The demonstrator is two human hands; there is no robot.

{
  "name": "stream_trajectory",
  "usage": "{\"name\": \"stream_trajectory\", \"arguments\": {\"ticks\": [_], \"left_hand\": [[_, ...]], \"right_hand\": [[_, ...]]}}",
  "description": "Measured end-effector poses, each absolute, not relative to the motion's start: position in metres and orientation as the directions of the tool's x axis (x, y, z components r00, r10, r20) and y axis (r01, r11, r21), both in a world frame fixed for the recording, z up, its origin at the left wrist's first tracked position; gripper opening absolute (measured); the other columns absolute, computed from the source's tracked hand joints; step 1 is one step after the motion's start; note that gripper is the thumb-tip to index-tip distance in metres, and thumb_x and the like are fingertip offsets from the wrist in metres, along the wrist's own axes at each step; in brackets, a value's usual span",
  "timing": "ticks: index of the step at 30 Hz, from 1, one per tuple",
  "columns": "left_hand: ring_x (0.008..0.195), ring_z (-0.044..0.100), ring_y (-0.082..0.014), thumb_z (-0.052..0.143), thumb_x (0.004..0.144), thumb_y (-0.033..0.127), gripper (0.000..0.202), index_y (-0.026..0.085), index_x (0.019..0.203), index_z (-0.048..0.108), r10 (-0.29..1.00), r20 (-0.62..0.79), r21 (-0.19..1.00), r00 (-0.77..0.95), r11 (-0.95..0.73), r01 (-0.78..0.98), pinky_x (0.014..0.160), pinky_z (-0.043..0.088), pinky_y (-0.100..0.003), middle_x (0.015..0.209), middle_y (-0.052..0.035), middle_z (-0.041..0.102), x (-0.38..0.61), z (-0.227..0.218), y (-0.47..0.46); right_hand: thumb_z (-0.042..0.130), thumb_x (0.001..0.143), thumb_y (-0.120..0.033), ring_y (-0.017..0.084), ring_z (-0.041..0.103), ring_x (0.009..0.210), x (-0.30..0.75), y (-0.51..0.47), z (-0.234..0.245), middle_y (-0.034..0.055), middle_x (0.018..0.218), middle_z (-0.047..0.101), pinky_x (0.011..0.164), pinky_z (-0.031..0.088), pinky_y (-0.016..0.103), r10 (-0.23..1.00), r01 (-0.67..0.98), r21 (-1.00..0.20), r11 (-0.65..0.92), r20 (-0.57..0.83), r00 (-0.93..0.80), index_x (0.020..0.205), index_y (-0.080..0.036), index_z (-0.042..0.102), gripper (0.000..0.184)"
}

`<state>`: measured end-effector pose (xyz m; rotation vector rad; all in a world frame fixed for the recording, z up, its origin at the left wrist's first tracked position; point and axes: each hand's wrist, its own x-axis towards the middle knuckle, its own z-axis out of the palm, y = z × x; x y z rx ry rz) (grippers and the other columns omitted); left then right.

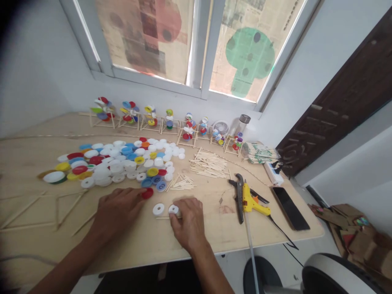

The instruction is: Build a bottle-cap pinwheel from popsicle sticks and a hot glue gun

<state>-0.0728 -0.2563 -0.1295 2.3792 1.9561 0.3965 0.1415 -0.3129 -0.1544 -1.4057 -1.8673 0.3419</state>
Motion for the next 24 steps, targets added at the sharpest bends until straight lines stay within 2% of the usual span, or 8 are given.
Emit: {"name": "stream_trajectory", "arguments": {"ticks": [4,8,12,18,21,24], "left_hand": [[0.111,0.063,-0.0333,0.045,0.094,0.024,0.035,0.018,0.117,0.071,0.977,0.173,0.208,0.128,-0.163,0.964,0.091,0.042,-0.047,0.121,-0.0137,0.074,-0.068,-0.123,-0.248],[0.119,0.059,-0.0379,0.046,0.094,0.025,0.043,0.013,0.132,0.062,0.976,0.204,0.204,0.079,-0.121,0.971,0.093,0.041,-0.05,0.129,-0.02,0.069,-0.06,-0.11,-0.227],[0.126,0.055,-0.0366,0.05,0.092,0.023,0.049,0.016,0.14,0.056,0.974,0.204,0.193,0.101,-0.141,0.971,0.098,0.039,-0.05,0.135,-0.0183,0.066,-0.053,-0.1,-0.204],[0.122,0.056,-0.0357,0.038,0.092,0.015,0.046,0.015,0.131,0.063,0.984,0.156,0.139,0.086,-0.108,0.984,0.096,0.038,-0.053,0.13,-0.018,0.069,-0.072,-0.095,-0.193],[0.118,0.056,-0.0379,0.041,0.091,0.015,0.042,0.017,0.121,0.069,0.987,0.099,0.094,0.123,-0.132,0.987,0.094,0.039,-0.054,0.124,-0.017,0.071,-0.082,-0.097,-0.194],[0.119,0.054,-0.0383,0.042,0.091,0.016,0.041,0.018,0.12,0.07,0.983,0.072,0.059,0.169,-0.173,0.983,0.096,0.037,-0.055,0.124,-0.0169,0.07,-0.084,-0.101,-0.194]], "right_hand": [[0.062,0.09,-0.019,0.025,0.063,0.107,0.142,-0.313,-0.154,0.0044,0.111,0.075,0.095,0.041,0.042,0.909,0.708,-0.61,0.355,0.403,-0.108,0.106,-0.023,0.068,0.018],[0.062,0.09,-0.018,0.026,0.063,0.108,0.143,-0.312,-0.155,0.0049,0.111,0.075,0.096,0.042,0.042,0.913,0.713,-0.607,0.349,0.392,-0.113,0.107,-0.023,0.068,0.019],[0.062,0.089,-0.018,0.026,0.063,0.107,0.143,-0.312,-0.155,0.0051,0.111,0.075,0.095,0.042,0.042,0.912,0.712,-0.609,0.35,0.394,-0.112,0.107,-0.023,0.068,0.019],[0.061,0.091,-0.019,0.026,0.062,0.107,0.143,-0.311,-0.156,0.0052,0.111,0.074,0.096,0.042,0.042,0.912,0.711,-0.608,0.352,0.395,-0.114,0.108,-0.023,0.068,0.019],[0.061,0.091,-0.019,0.026,0.062,0.107,0.143,-0.312,-0.156,0.005,0.11,0.075,0.096,0.041,0.043,0.913,0.713,-0.606,0.353,0.391,-0.119,0.106,-0.023,0.069,0.018],[0.06,0.091,-0.02,0.025,0.062,0.107,0.143,-0.312,-0.155,0.0053,0.111,0.074,0.095,0.042,0.042,0.912,0.714,-0.604,0.354,0.391,-0.121,0.106,-0.023,0.069,0.018]]}}
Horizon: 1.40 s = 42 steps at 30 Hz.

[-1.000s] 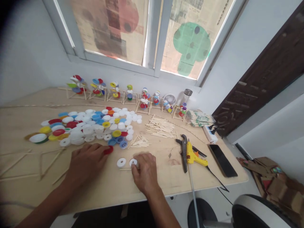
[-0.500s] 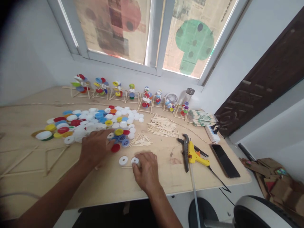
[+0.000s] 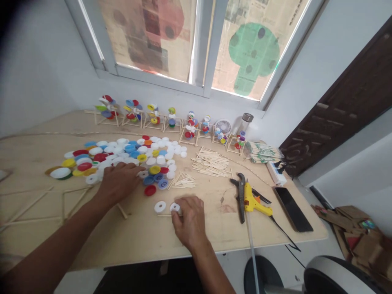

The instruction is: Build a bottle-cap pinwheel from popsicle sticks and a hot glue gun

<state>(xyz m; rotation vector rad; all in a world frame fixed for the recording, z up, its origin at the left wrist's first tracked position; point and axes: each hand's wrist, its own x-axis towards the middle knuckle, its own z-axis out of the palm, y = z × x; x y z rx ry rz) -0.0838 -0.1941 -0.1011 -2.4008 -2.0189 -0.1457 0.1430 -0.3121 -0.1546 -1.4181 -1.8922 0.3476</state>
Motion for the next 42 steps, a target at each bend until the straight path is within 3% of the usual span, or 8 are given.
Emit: {"name": "stream_trajectory", "arguments": {"ticks": [10,15,20,27,33,42], "left_hand": [[0.12,0.053,-0.0365,0.049,0.09,0.02,0.036,0.018,0.119,0.069,0.979,0.075,0.045,0.19,-0.193,0.98,0.097,0.039,-0.052,0.121,-0.0167,0.068,-0.087,-0.109,-0.187],[0.114,0.056,-0.0338,0.044,0.094,0.027,0.035,0.017,0.12,0.065,0.984,0.124,0.063,0.125,-0.133,0.989,0.09,0.044,-0.046,0.122,-0.0158,0.069,-0.107,-0.101,-0.195],[0.117,0.053,-0.0386,0.042,0.093,0.023,0.037,0.014,0.121,0.064,0.98,0.182,0.021,0.085,-0.091,0.996,0.093,0.041,-0.053,0.123,-0.0208,0.068,-0.115,-0.096,-0.197],[0.116,0.052,-0.0379,0.044,0.091,0.017,0.034,0.015,0.111,0.071,0.965,0.203,0.009,0.165,-0.17,0.985,0.095,0.037,-0.056,0.115,-0.0202,0.071,-0.105,-0.099,-0.196],[0.116,0.053,-0.0381,0.038,0.092,0.017,0.043,0.016,0.121,0.07,0.956,0.279,0.068,0.088,-0.111,0.991,0.096,0.035,-0.055,0.116,-0.02,0.071,-0.109,-0.105,-0.208],[0.099,0.065,-0.0312,0.035,0.093,0.024,0.04,0.022,0.101,0.075,0.946,0.316,0.212,0.065,-0.137,0.968,0.088,0.041,-0.046,0.093,-0.0113,0.076,-0.118,-0.124,-0.259]], "right_hand": [[0.059,0.092,-0.02,0.024,0.063,0.107,0.142,-0.313,-0.153,0.0058,0.111,0.074,0.096,0.043,0.042,0.906,0.721,-0.593,0.358,0.408,-0.114,0.106,-0.023,0.069,0.017],[0.06,0.091,-0.02,0.024,0.064,0.106,0.142,-0.313,-0.153,0.0052,0.111,0.074,0.095,0.044,0.042,0.909,0.731,-0.584,0.353,0.4,-0.12,0.106,-0.023,0.069,0.017],[0.06,0.091,-0.018,0.024,0.064,0.106,0.142,-0.313,-0.152,0.0056,0.111,0.074,0.095,0.044,0.042,0.913,0.733,-0.586,0.345,0.392,-0.116,0.105,-0.024,0.069,0.018],[0.06,0.091,-0.018,0.025,0.063,0.106,0.141,-0.314,-0.153,0.0055,0.11,0.075,0.096,0.043,0.042,0.908,0.712,-0.607,0.352,0.406,-0.103,0.106,-0.023,0.069,0.018],[0.06,0.091,-0.017,0.024,0.064,0.105,0.142,-0.313,-0.154,0.0054,0.11,0.074,0.095,0.044,0.041,0.905,0.734,-0.579,0.355,0.411,-0.113,0.105,-0.024,0.069,0.018],[0.063,0.089,-0.018,0.024,0.065,0.106,0.143,-0.313,-0.155,0.0058,0.112,0.075,0.095,0.045,0.041,0.897,0.739,-0.563,0.37,0.424,-0.127,0.108,-0.023,0.069,0.02]]}}
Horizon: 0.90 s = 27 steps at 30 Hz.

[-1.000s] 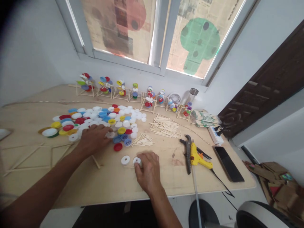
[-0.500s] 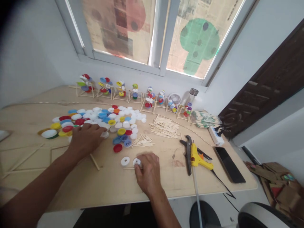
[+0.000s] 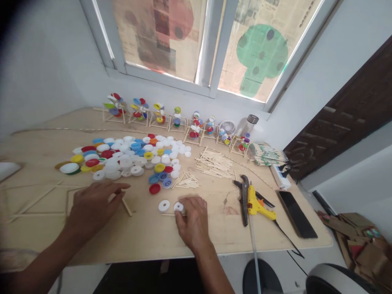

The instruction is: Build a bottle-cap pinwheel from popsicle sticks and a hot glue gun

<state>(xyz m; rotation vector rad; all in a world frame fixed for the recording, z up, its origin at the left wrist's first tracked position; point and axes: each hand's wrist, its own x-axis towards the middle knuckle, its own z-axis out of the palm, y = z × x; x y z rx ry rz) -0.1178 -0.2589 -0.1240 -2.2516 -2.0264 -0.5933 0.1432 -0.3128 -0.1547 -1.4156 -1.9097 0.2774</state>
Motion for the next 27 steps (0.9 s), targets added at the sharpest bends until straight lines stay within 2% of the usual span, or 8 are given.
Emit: {"name": "stream_trajectory", "arguments": {"ticks": [6,10,16,20,24,27], "left_hand": [[0.096,0.066,-0.0328,0.048,0.087,0.031,0.028,0.028,0.091,0.076,0.912,0.335,0.177,0.236,-0.307,0.935,0.087,0.04,-0.049,0.092,-0.0091,0.077,-0.115,-0.138,-0.287],[0.098,0.065,-0.0321,0.047,0.09,0.03,0.028,0.027,0.089,0.075,0.902,0.324,0.173,0.287,-0.354,0.919,0.089,0.038,-0.05,0.095,-0.0092,0.077,-0.118,-0.144,-0.293],[0.098,0.065,-0.0294,0.044,0.092,0.028,0.031,0.029,0.092,0.075,0.899,0.349,0.187,0.266,-0.345,0.92,0.093,0.04,-0.05,0.096,-0.0087,0.076,-0.136,-0.158,-0.293],[0.097,0.066,-0.0322,0.046,0.088,0.028,0.029,0.032,0.09,0.075,0.905,0.346,0.209,0.246,-0.33,0.921,0.089,0.042,-0.052,0.095,-0.0072,0.077,-0.142,-0.158,-0.296],[0.103,0.066,-0.0322,0.046,0.09,0.028,0.03,0.03,0.097,0.075,0.897,0.386,0.273,0.214,-0.333,0.903,0.092,0.041,-0.05,0.1,-0.0085,0.077,-0.124,-0.149,-0.302],[0.102,0.067,-0.0306,0.048,0.09,0.03,0.03,0.028,0.103,0.075,0.898,0.357,0.334,0.259,-0.382,0.862,0.092,0.042,-0.047,0.102,-0.008,0.078,-0.099,-0.142,-0.303]], "right_hand": [[0.061,0.092,-0.022,0.025,0.065,0.107,0.144,-0.313,-0.153,0.0069,0.112,0.075,0.096,0.045,0.041,0.898,0.74,-0.561,0.371,0.419,-0.132,0.109,-0.024,0.07,0.02],[0.06,0.092,-0.022,0.025,0.065,0.107,0.144,-0.313,-0.154,0.007,0.111,0.075,0.096,0.045,0.042,0.892,0.731,-0.566,0.38,0.434,-0.128,0.108,-0.023,0.07,0.019],[0.062,0.091,-0.021,0.024,0.066,0.106,0.145,-0.312,-0.157,0.0071,0.111,0.075,0.095,0.046,0.041,0.886,0.751,-0.535,0.386,0.443,-0.14,0.108,-0.023,0.071,0.019],[0.062,0.09,-0.021,0.024,0.066,0.106,0.145,-0.312,-0.156,0.0071,0.111,0.075,0.094,0.047,0.041,0.893,0.765,-0.528,0.37,0.428,-0.136,0.108,-0.024,0.071,0.02],[0.064,0.088,-0.021,0.025,0.065,0.107,0.145,-0.312,-0.153,0.0065,0.113,0.075,0.095,0.046,0.042,0.905,0.76,-0.544,0.355,0.405,-0.134,0.107,-0.024,0.072,0.021],[0.065,0.087,-0.021,0.025,0.064,0.108,0.145,-0.312,-0.152,0.0062,0.113,0.075,0.096,0.046,0.042,0.911,0.747,-0.568,0.346,0.394,-0.123,0.108,-0.023,0.072,0.022]]}}
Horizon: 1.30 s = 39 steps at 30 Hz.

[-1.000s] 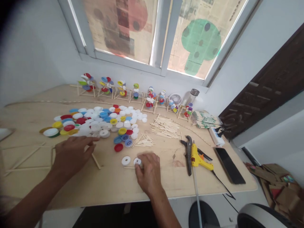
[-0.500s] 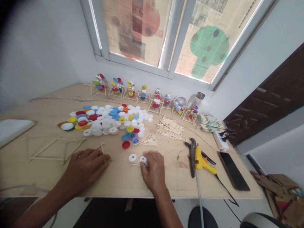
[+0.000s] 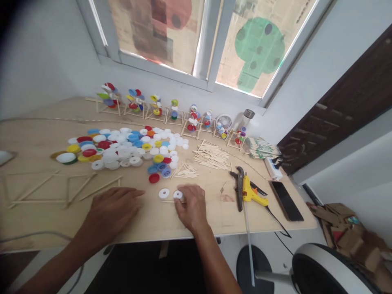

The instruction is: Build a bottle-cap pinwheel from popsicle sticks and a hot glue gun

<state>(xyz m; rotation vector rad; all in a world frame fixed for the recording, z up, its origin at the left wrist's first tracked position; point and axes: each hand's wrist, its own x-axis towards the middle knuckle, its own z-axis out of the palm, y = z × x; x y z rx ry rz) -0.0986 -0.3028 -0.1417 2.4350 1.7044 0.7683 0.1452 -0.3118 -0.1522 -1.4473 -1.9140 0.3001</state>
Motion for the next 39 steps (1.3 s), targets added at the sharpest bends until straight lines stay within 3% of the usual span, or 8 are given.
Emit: {"name": "stream_trajectory", "arguments": {"ticks": [10,19,39], "left_hand": [[0.109,0.067,-0.0299,0.049,0.088,0.027,0.033,0.024,0.114,0.07,0.869,0.317,0.406,0.379,-0.486,0.774,0.092,0.045,-0.046,0.113,-0.0105,0.077,-0.053,-0.146,-0.288],[0.105,0.068,-0.0326,0.047,0.089,0.029,0.035,0.02,0.112,0.07,0.882,0.325,0.426,0.341,-0.459,0.78,0.089,0.047,-0.048,0.11,-0.0126,0.077,-0.049,-0.153,-0.286],[0.101,0.069,-0.0302,0.047,0.09,0.033,0.033,0.023,0.111,0.071,0.889,0.339,0.413,0.307,-0.434,0.8,0.084,0.048,-0.045,0.109,-0.0102,0.078,-0.07,-0.154,-0.28]], "right_hand": [[0.067,0.086,-0.018,0.024,0.063,0.108,0.147,-0.31,-0.155,0.006,0.113,0.075,0.099,0.045,0.042,0.918,0.747,-0.572,0.339,0.374,-0.13,0.109,-0.023,0.072,0.025],[0.068,0.085,-0.016,0.025,0.062,0.109,0.144,-0.309,-0.154,0.0054,0.114,0.075,0.098,0.043,0.041,0.929,0.768,-0.552,0.325,0.337,-0.151,0.112,-0.023,0.072,0.028],[0.07,0.086,-0.02,0.027,0.063,0.105,0.108,-0.297,-0.143,0.0061,0.11,0.076,0.096,0.043,0.043,0.938,0.816,-0.484,0.316,0.29,-0.191,0.112,-0.022,0.073,0.026]]}}
